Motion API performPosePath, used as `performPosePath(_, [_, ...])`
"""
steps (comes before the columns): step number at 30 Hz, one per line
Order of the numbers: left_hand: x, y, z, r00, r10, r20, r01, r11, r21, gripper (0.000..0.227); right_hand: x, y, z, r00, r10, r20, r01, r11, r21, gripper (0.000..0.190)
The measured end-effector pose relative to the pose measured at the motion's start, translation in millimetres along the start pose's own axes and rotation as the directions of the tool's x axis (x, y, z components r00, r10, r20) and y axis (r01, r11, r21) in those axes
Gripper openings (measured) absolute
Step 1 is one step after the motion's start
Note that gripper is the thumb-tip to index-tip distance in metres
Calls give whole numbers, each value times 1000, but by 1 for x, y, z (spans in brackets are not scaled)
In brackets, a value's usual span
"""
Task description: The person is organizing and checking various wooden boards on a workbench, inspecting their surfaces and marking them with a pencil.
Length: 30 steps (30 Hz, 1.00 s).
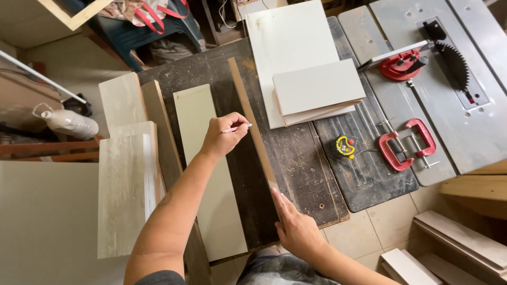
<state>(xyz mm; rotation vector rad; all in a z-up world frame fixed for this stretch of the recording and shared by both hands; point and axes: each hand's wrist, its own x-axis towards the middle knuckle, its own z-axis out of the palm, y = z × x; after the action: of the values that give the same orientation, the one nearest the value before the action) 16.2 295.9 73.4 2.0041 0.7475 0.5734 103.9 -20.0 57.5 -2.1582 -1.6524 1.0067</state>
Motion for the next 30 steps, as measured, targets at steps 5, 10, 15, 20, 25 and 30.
performPosePath(5, [5, -8, -2, 997, 71, 25, -70, 997, -35, 14, -1, -5, -3, 999, 24, -23, -24, 1000, -1, 94])
performPosePath(10, [7, -9, -4, 996, 84, 32, -84, 996, -4, 13, -2, -9, -6, 999, 31, -13, -31, 1000, -2, 92])
performPosePath(15, [5, -11, -3, 993, 112, 31, -113, 993, 33, 13, -2, -9, -4, 999, 45, -5, -45, 999, 2, 90])
performPosePath(20, [4, -9, -3, 991, 134, 28, -135, 988, 70, 12, -1, -10, -6, 999, 38, -18, -37, 999, 25, 89])
performPosePath(25, [5, -16, 2, 990, 139, 0, -138, 984, 111, 10, -1, -7, -3, 999, 31, -27, -31, 999, 26, 89])
performPosePath(30, [4, -15, 5, 984, 178, -15, -175, 976, 131, 10, 0, -6, 0, 999, 37, -35, -36, 999, 24, 90])
